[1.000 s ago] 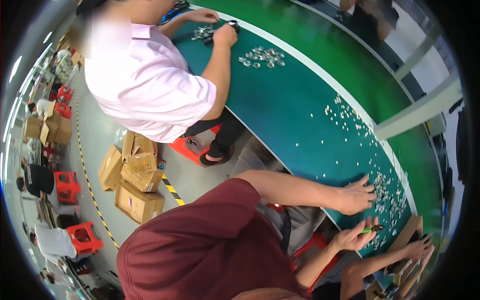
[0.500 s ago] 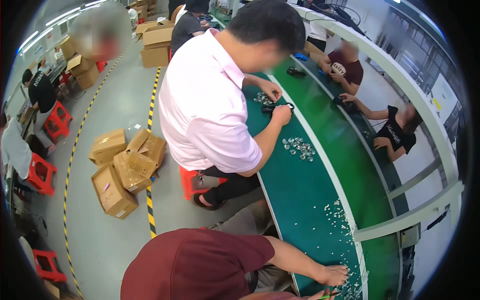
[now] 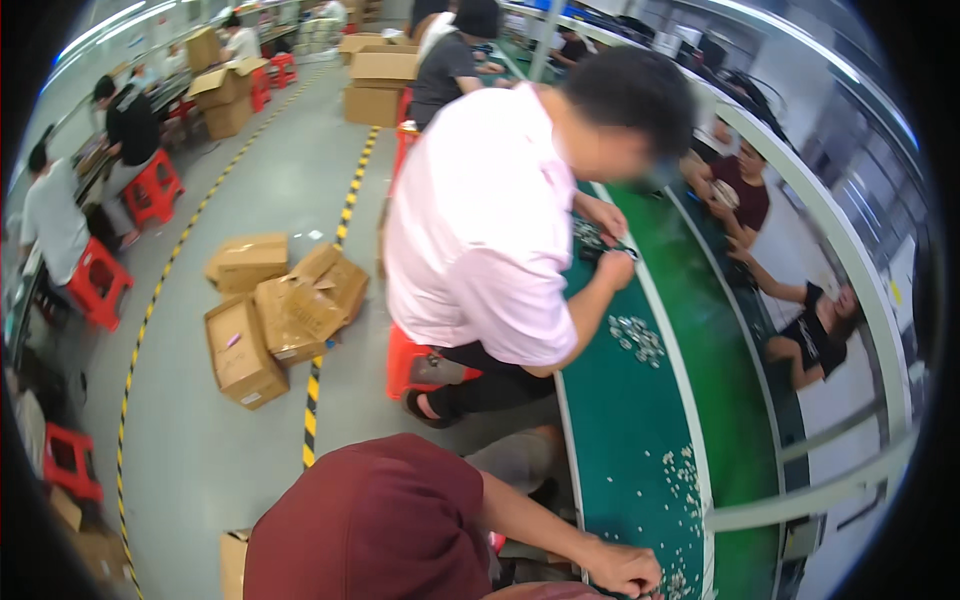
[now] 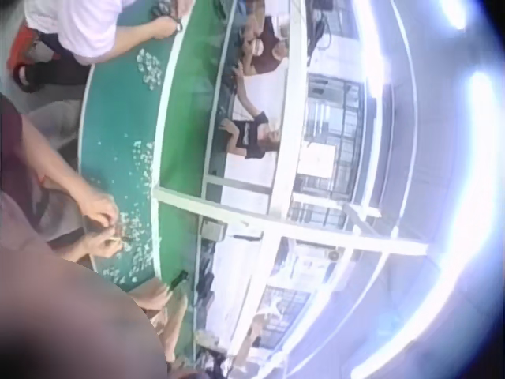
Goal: Using wire cutters to clip and sort electronic components on an assembly line.
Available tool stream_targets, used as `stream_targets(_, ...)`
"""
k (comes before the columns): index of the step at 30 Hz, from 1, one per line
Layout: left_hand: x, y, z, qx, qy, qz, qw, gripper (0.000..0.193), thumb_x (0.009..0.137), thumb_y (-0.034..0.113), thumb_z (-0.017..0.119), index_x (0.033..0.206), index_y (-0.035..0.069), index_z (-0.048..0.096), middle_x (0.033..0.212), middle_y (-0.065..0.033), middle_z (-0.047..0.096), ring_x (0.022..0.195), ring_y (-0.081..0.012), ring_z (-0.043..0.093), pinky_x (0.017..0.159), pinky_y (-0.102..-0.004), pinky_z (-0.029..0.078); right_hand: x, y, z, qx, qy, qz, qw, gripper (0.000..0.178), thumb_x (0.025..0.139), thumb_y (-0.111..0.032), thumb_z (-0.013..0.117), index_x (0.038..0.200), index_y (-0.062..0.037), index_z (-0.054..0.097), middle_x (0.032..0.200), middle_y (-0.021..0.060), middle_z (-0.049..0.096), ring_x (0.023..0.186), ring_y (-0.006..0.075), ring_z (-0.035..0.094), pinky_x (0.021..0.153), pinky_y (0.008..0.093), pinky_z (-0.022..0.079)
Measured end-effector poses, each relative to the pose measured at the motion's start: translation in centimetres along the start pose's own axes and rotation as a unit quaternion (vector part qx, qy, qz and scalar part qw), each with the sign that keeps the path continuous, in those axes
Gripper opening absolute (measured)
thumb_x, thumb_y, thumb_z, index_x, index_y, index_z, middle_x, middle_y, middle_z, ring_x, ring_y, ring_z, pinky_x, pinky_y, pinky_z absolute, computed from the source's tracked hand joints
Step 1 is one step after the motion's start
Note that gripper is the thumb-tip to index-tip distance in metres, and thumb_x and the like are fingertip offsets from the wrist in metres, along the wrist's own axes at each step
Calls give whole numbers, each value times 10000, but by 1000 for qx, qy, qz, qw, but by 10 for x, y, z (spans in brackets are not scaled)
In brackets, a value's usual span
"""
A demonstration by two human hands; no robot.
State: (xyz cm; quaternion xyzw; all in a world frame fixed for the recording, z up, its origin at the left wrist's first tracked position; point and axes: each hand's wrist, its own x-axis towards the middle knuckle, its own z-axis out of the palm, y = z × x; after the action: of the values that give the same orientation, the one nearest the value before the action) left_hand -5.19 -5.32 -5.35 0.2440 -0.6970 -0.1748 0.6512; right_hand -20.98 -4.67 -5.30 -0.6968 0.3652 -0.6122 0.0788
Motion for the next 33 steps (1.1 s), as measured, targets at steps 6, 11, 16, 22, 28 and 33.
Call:
stream_targets(6, -28, 72, -39, -105, 139, -184, 967, 96, 824, 55, 669, 805, 1, 592, 736, -102, 643, 663, -193, 618, 602, -350, 479, 43, -25, 59, 311, -182, -280, 890, 225, 952, -191, 689, 973, 34, 692, 942, 222, 670, 865, 346, 647, 768, 461, 519)
stream_targets(11, -31, 99, -93, -220, 237, -322, 890, 129, 1012, 154, 636, 933, 52, 637, 806, 9, 651, 727, -63, 581, 635, -261, 505, 21, -98, 61, 148, -261, 148, 942, 269, 931, -38, 644, 1161, 94, 692, 1193, 174, 671, 1077, 265, 649, 929, 370, 529)
stream_targets(16, -30, 105, -129, -266, 309, -343, 846, 131, 1003, 126, 648, 991, -4, 640, 825, -60, 677, 668, -113, 645, 612, -264, 551, 46, -133, 93, 216, -284, 43, 933, 147, 802, -6, 766, 909, 82, 716, 1068, 178, 698, 898, 239, 679, 807, 338, 529)
stream_targets(22, -33, 113, -118, -237, 313, -380, 838, 107, 1013, 132, 631, 996, 27, 636, 782, -36, 662, 651, -90, 627, 586, -254, 523, 42, -133, 82, 209, -296, 93, 927, 192, 798, -87, 785, 892, 63, 710, 1029, 170, 694, 918, 271, 677, 794, 364, 533)
stream_targets(28, -42, 95, -95, -263, 240, -355, 864, 165, 1047, 187, 589, 1103, 32, 598, 938, -9, 660, 802, -52, 621, 696, -230, 530, 26, -116, 73, 193, -262, 136, 936, 135, 783, -33, 714, 826, 71, 638, 1001, 181, 671, 887, 265, 641, 772, 354, 509)
stream_targets(33, -33, 78, -110, -51, 165, -336, 926, 150, 1009, 127, 635, 1074, -8, 625, 969, -47, 682, 847, -110, 649, 747, -284, 545, 24, -86, 86, 187, -250, 162, 936, 127, 747, -1, 710, 841, 76, 674, 997, 207, 667, 887, 300, 661, 751, 366, 530)
